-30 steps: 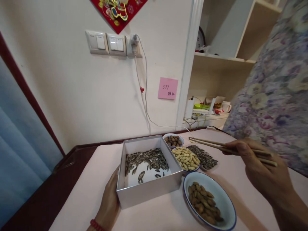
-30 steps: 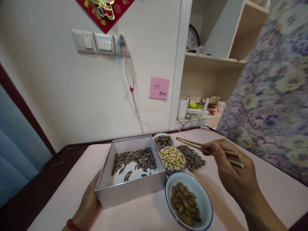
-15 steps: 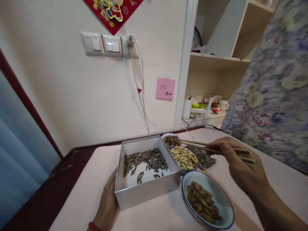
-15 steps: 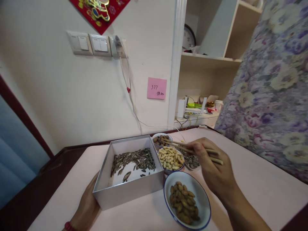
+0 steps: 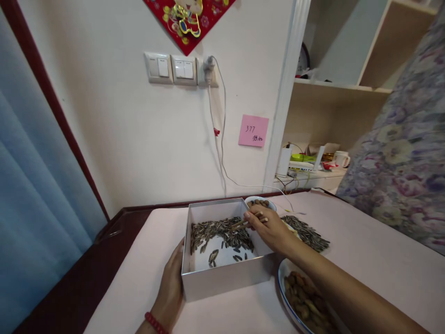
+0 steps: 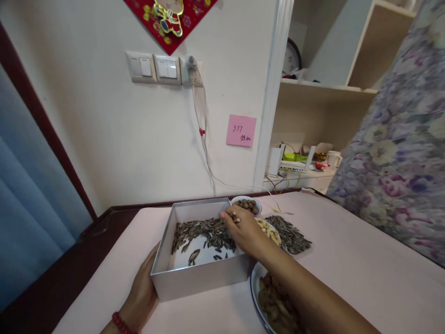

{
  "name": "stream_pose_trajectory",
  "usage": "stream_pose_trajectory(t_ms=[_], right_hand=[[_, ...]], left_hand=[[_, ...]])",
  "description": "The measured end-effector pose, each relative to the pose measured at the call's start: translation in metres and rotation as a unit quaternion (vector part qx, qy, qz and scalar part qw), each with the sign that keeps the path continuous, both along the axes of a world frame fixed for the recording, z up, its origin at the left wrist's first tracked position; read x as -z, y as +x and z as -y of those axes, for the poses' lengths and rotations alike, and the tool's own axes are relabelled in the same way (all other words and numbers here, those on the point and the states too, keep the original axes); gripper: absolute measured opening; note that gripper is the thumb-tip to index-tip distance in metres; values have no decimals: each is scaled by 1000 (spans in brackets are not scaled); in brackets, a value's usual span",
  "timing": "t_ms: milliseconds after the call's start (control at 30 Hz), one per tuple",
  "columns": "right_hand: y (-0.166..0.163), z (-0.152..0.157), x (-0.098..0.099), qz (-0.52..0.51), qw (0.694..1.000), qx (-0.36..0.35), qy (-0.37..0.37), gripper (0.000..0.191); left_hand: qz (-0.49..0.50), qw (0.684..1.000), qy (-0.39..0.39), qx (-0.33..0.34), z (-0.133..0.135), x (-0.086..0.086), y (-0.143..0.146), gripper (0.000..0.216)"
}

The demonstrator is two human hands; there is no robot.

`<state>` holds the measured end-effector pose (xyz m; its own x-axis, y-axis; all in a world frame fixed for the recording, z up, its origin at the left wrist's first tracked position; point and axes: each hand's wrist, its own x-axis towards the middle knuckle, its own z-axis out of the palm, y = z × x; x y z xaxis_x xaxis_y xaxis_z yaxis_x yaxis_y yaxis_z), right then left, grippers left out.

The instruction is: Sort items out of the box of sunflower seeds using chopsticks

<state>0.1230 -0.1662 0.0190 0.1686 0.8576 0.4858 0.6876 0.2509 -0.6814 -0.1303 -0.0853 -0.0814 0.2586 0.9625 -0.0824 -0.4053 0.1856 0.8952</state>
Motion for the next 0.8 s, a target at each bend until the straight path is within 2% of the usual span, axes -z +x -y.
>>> stream_pose_trajectory(t_ms=[233,433,633,800], right_hand=[[-2,-8,7,15,1000,5,-4,35],[2,-8,10,-11,1000,7,4,36],[6,6,1,-61,998,7,18,39],[5,31,-16,-106,994,14,40,37]], left_hand=[[10,1000,-14,1,1,-4,1,60],[7,1000,-18,2,2,-7,0,59],[-2,1000,9,4,2,-4,0,62],[4,1000,-1,1,2,-4,0,60]])
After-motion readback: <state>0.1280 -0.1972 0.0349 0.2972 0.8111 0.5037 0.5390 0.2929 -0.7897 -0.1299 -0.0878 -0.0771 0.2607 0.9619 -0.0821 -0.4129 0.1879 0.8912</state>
